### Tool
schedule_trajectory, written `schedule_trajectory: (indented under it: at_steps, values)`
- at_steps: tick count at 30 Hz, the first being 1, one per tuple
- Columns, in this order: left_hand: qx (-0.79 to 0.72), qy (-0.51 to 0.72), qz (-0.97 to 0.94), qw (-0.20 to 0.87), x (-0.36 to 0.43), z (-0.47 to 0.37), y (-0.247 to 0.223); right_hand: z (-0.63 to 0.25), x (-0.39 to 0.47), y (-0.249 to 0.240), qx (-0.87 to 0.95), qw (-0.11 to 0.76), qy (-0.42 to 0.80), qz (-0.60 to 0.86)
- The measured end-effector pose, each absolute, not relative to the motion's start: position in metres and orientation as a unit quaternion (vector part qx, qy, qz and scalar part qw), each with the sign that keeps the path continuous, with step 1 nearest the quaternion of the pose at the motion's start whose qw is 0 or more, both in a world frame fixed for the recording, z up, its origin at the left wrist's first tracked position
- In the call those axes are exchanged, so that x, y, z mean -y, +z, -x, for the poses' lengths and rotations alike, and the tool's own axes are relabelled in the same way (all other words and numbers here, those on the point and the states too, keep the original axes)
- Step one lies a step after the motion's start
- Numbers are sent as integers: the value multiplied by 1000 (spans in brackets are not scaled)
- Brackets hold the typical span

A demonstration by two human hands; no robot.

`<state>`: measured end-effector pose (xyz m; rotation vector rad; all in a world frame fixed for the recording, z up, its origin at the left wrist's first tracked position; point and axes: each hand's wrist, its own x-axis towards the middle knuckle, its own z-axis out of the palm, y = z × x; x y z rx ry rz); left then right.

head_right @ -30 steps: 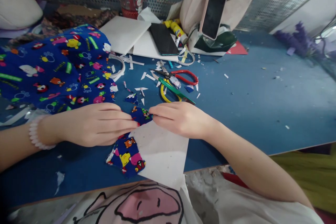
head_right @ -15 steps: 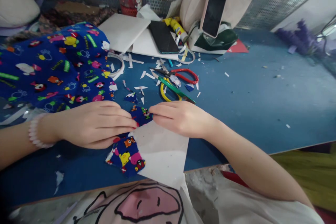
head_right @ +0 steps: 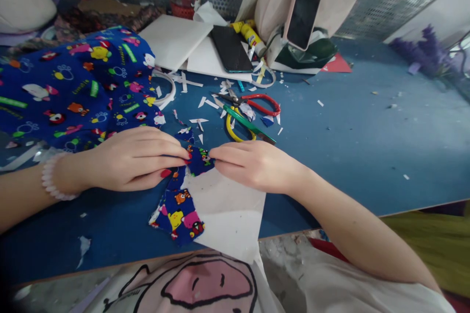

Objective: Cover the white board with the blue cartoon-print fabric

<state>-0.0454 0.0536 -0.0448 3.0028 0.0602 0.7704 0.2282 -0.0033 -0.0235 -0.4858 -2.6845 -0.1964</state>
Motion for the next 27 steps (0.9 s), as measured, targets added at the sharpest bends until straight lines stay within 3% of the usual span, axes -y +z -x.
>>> schedule_trajectory:
  at_steps: [27]
  values:
    - [-48,247,-968,-7,-55,40,-46,-217,7,-23,950,213,-61,219]
